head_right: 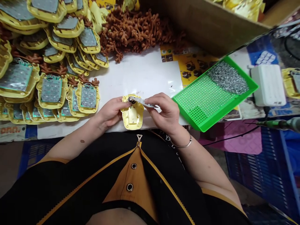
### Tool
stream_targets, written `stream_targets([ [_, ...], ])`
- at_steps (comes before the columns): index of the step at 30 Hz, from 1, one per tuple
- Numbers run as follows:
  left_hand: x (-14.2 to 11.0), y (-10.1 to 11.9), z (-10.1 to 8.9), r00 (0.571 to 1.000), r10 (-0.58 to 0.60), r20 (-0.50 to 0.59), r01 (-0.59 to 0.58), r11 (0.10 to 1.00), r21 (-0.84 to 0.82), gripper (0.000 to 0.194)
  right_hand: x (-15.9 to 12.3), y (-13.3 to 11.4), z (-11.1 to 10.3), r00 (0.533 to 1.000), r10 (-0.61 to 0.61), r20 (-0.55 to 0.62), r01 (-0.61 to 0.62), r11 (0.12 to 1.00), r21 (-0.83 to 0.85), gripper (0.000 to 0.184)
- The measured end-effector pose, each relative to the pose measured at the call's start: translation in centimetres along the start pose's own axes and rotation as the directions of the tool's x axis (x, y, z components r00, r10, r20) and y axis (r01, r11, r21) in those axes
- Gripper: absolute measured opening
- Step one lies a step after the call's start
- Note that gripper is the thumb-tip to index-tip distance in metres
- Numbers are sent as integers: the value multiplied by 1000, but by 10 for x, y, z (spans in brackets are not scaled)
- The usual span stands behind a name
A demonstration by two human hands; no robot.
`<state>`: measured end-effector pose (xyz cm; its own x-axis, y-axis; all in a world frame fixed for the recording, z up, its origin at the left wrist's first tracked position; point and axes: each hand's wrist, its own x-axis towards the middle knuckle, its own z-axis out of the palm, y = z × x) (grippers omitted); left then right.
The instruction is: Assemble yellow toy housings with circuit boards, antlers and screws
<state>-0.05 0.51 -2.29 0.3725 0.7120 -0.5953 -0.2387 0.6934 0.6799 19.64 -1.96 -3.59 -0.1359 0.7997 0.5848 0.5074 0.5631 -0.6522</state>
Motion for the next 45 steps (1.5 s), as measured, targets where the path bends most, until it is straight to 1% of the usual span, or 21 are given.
stream_targets([
  [2, -2, 1, 1, 1000, 18, 6, -18, 1000, 10, 22, -4, -3, 2, 989, -144, 16, 145, 987, -64, 10],
  [3, -3, 1, 1, 999, 32, 9, -32, 999, 16, 25, -6, -4, 2, 971, -237, 29, 238, 966, -99, 14],
  [5, -5, 1, 3, 997, 70, 13, -70, 997, 22, 30, -10, -7, 4, 910, -406, 79, 414, 894, -169, 18],
  [7, -6, 0, 3, 993, 117, 21, -118, 993, 15, 32, -13, -10, 4, 854, -500, 146, 521, 824, -223, 19],
  [9, -6, -1, 3, 985, 168, 31, -169, 986, 6, 33, -14, -12, 4, 826, -532, 186, 564, 785, -257, 18],
  [11, -6, -2, 2, 979, 202, 39, -203, 979, 11, 34, -15, -13, 3, 812, -552, 188, 583, 758, -294, 16],
  [14, -6, -3, 2, 973, 226, 40, -228, 973, 38, 33, -16, -16, 1, 789, -577, 211, 611, 707, -356, 18],
  [16, -6, -3, 2, 970, 239, 37, -241, 969, 57, 34, -15, -17, 1, 780, -585, 220, 622, 688, -374, 19],
  [20, -5, -4, 2, 963, 268, 41, -270, 960, 68, 34, -13, -19, 2, 783, -593, 188, 614, 688, -386, 14],
  [23, -4, -4, -1, 961, 271, 55, -275, 959, 75, 34, -14, -18, 4, 791, -574, 211, 608, 702, -371, 15],
  [25, -3, -3, -5, 965, 251, 73, -257, 963, 77, 34, -16, -18, 5, 800, -551, 236, 600, 723, -343, 21],
  [27, -3, -1, -11, 973, 205, 105, -213, 975, 64, 32, -17, -18, 4, 804, -541, 246, 594, 739, -317, 24],
  [29, -4, 3, -16, 977, 147, 157, -154, 988, 32, 33, -17, -19, 4, 805, -544, 236, 593, 742, -313, 20],
  [31, -5, 5, -20, 971, 105, 214, -106, 994, -8, 37, -15, -19, 3, 806, -549, 223, 592, 739, -321, 15],
  [33, -5, 7, -20, 966, 92, 240, -88, 996, -25, 38, -14, -19, 4, 805, -550, 221, 592, 737, -325, 13],
  [34, -6, 7, -19, 967, 94, 235, -91, 996, -22, 36, -14, -19, 4, 806, -547, 226, 592, 739, -323, 13],
  [37, -5, 5, -15, 976, 119, 184, -124, 992, 18, 30, -15, -17, 6, 804, -535, 258, 593, 747, -301, 18],
  [39, -4, 3, -12, 981, 131, 146, -139, 989, 45, 31, -16, -16, 8, 799, -526, 292, 596, 758, -264, 21],
  [42, -3, 0, -11, 986, 122, 117, -131, 989, 72, 34, -15, -16, 8, 796, -533, 289, 594, 780, -197, 40],
  [44, -3, -1, -12, 983, 134, 125, -145, 986, 85, 34, -13, -16, 7, 828, -498, 258, 549, 814, -190, 53],
  [45, -3, -2, -13, 979, 150, 136, -163, 982, 94, 33, -11, -16, 7, 853, -452, 262, 506, 839, -200, 60],
])
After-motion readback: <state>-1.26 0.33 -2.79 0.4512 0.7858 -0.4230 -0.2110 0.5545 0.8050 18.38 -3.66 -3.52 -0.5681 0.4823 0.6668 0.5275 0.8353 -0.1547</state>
